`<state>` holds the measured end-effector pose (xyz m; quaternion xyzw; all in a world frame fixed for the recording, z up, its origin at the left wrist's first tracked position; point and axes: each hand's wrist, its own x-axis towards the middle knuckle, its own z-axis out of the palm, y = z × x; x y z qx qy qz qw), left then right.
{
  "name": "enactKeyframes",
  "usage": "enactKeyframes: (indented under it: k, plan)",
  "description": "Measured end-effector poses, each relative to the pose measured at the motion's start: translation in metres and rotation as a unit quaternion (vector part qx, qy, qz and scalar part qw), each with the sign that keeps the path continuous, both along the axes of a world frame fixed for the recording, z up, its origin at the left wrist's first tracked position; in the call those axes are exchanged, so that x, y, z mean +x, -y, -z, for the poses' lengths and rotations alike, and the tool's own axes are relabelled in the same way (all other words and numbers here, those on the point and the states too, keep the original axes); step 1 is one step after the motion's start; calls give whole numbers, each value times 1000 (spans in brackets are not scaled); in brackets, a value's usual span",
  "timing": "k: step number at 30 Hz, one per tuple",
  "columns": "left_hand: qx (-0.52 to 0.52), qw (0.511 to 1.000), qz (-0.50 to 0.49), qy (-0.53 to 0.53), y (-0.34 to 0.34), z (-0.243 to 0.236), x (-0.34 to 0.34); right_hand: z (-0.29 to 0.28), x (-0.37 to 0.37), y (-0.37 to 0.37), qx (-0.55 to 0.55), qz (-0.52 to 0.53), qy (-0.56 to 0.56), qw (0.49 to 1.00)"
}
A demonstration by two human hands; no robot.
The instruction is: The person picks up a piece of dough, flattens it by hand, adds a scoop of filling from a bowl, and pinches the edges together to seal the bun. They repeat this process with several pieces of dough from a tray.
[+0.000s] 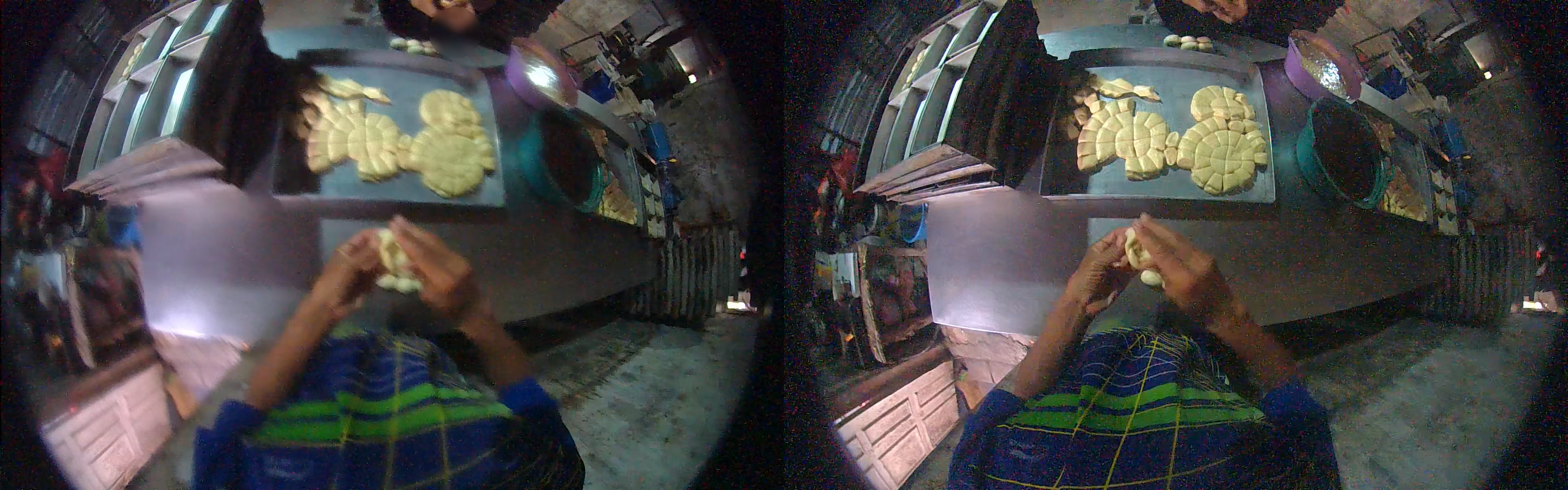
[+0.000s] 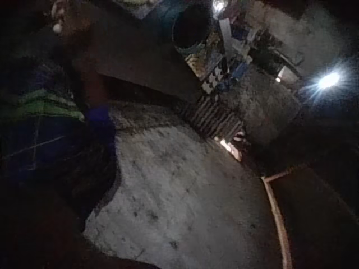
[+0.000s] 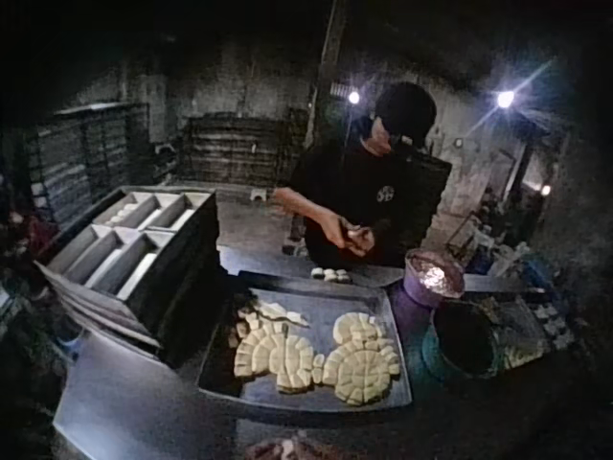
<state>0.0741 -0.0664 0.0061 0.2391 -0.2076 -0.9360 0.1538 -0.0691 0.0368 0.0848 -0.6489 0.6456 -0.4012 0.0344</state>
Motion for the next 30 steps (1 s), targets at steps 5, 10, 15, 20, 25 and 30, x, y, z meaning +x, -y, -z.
enactKeyframes:
  k: [5,10,15,20,25,30]
  plan:
    - [-3,1000,-21,22,-1,1,5,22,29,-2,-28,113,-101,988]
    - [-97,994,-36,28,5,-4,9,14,31,0,38,160,88,982]
    - [-102,994,-44,-20,9,-36,3,30,23,3,6,126,366,922]
    - [-207,973,-78,69,0,-11,1,44,19,-2,-18,89,208,974]
    - [-60,994,-65,60,4,-15,2,27,13,-3,-40,-7,-1,999]
    - [-152,981,-20,119,2,-24,4,20,-3,-11,-4,-60,-119,991]
